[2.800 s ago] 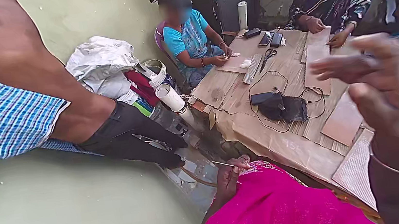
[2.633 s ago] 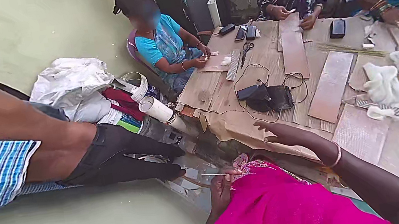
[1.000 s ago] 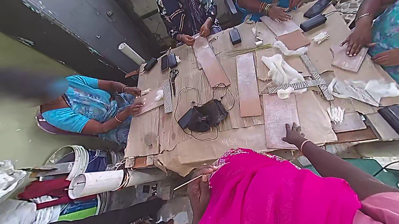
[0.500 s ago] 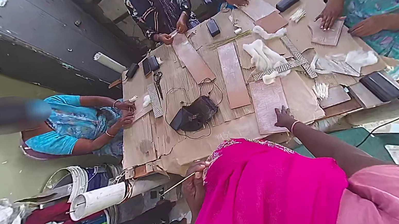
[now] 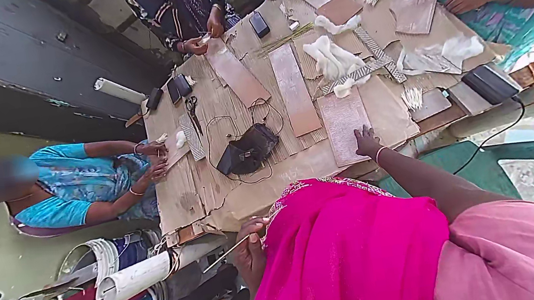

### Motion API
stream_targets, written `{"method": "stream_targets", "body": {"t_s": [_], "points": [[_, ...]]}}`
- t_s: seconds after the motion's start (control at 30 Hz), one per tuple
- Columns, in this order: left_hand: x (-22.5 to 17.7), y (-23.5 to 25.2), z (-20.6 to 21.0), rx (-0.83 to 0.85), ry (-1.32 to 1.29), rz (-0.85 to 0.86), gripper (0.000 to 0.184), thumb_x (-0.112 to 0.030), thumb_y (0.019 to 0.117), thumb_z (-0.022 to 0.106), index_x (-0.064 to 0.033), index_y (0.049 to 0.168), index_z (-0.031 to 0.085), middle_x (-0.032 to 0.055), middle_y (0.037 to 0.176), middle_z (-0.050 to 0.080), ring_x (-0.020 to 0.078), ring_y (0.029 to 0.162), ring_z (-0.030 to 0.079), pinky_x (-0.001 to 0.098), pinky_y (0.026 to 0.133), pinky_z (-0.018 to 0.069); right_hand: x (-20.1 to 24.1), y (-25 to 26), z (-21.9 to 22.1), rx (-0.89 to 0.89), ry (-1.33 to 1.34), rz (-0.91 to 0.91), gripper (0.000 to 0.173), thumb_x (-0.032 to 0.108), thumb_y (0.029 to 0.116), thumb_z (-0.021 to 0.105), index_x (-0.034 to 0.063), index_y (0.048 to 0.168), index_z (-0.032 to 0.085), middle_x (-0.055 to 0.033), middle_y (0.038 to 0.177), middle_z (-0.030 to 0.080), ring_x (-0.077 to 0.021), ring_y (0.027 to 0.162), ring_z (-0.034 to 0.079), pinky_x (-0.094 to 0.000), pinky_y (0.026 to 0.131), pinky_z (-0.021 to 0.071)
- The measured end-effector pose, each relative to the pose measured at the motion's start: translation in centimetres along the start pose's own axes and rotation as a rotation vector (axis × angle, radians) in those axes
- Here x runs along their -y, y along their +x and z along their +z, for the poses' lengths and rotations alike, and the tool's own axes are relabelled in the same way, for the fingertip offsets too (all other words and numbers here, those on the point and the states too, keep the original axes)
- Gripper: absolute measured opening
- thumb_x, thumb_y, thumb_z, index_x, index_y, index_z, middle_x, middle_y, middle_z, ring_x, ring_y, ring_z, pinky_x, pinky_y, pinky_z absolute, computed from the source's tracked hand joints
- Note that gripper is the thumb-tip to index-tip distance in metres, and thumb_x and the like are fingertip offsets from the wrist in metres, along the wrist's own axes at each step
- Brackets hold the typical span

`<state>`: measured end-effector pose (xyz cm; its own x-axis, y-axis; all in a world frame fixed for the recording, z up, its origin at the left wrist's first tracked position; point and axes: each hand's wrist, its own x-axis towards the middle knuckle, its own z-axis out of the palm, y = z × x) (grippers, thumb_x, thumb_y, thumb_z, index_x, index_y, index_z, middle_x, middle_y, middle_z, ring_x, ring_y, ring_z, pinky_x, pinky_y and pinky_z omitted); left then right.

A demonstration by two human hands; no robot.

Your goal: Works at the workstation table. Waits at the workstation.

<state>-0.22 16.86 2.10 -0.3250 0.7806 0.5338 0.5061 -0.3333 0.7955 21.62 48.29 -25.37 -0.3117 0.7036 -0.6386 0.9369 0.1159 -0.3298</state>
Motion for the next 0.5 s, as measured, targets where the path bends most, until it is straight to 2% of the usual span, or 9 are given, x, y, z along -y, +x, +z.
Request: {"method": "stream_targets", "body": {"t_s": [0.33,0.5], "points": [[0.1,0.1,0.2,-0.049,0.016,0.045,0.031,-0.034,0.1106,0.039,-0.0282,0.12,0.068,-0.0183,0.116,0.07,-0.0011,0.115,0.063,0.0195,0.103,0.0485,1.5,-1.5,-1.6,0.102,-0.127,0.037,0.105,0.018,0.0889,0.076,0.0048,0.165,0.005,-0.0296,0.169,-0.006,-0.0517,0.155,0.006,-0.07,0.113,0.0285],[0.3,0.2,0.2,-0.085,0.041,0.077,0.029,-0.03,0.1105,0.041,-0.028,0.12,0.069,-0.0194,0.125,0.065,-0.0011,0.123,0.057,0.0201,0.108,0.0428,1.5,-1.5,-1.8,0.101,-0.131,0.035,0.105,0.019,0.0887,0.077,0.0057,0.165,0.006,-0.0293,0.169,-0.007,-0.0517,0.155,0.006,-0.0689,0.114,0.0289]]}}
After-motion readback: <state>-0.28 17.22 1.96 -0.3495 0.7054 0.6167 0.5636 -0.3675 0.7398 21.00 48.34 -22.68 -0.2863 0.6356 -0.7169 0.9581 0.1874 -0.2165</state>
